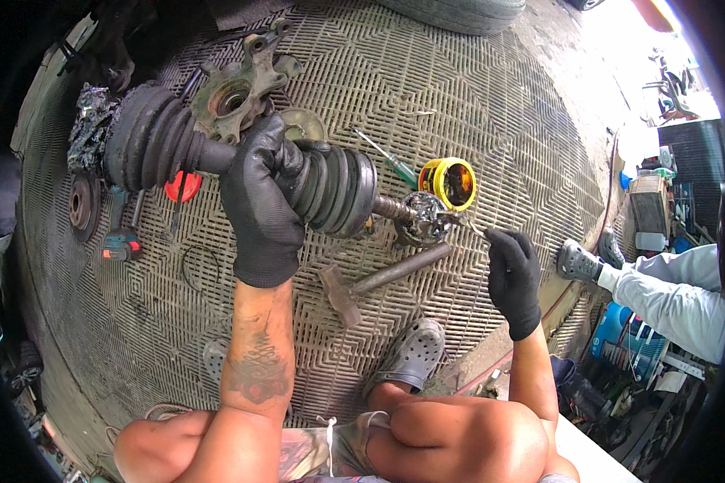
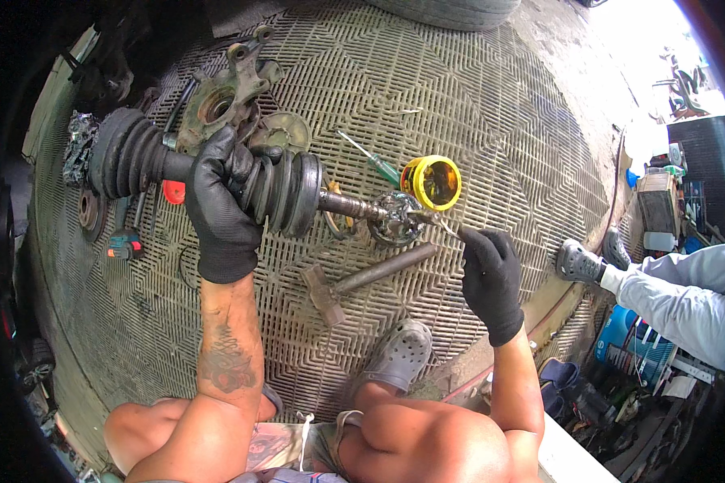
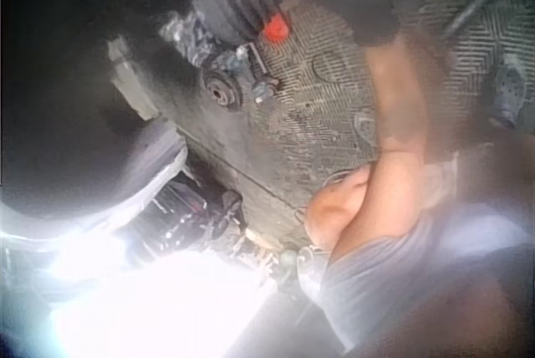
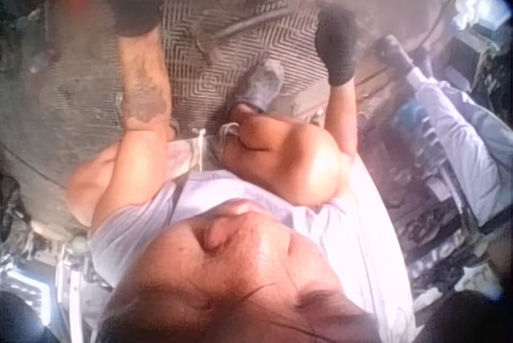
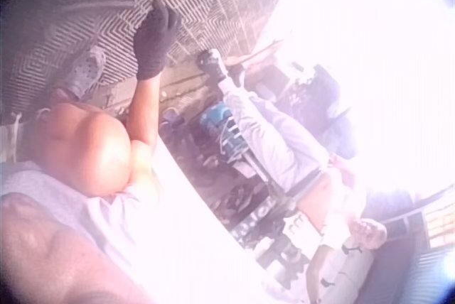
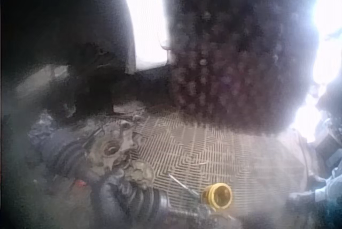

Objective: The person works on a car axle shaft in a garage. They remove a boot from the shaft, apply grease to the joint, and reattach the boot. The person uses a hammer and a screwdriver during the process.

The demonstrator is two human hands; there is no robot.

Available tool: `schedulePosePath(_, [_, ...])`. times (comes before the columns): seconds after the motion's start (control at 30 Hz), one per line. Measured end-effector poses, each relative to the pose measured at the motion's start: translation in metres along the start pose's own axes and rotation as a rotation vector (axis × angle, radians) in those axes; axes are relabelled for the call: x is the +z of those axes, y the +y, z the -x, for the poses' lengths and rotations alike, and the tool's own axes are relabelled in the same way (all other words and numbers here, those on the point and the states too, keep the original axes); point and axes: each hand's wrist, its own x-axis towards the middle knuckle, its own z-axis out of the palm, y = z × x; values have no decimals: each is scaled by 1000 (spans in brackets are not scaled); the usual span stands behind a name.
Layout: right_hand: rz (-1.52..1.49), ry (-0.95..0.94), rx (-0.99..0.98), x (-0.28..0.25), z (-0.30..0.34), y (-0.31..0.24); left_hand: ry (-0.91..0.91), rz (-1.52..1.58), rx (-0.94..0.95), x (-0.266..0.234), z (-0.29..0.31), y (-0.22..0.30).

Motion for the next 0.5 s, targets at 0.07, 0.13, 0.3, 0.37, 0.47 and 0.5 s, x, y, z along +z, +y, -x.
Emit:
schedulePosePath(0.07, [-99,-54,105,0,-8,-17,19,-63,30,3,2,2])
schedulePosePath(0.13, [-150,-167,190,-2,-13,-33,-66,-16,22,3,2,1])
schedulePosePath(0.3, [6,-224,135,-1,-8,-39,-89,-56,17,7,3,3])
schedulePosePath(0.37, [72,-208,127,-6,-10,-33,-128,-57,6,-4,-4,-1])
schedulePosePath(0.47, [124,-206,147,-14,-14,-24,-136,-38,-27,11,4,7])
schedulePosePath(0.5, [145,-201,143,-18,-18,-24,-187,0,-25,7,2,6])
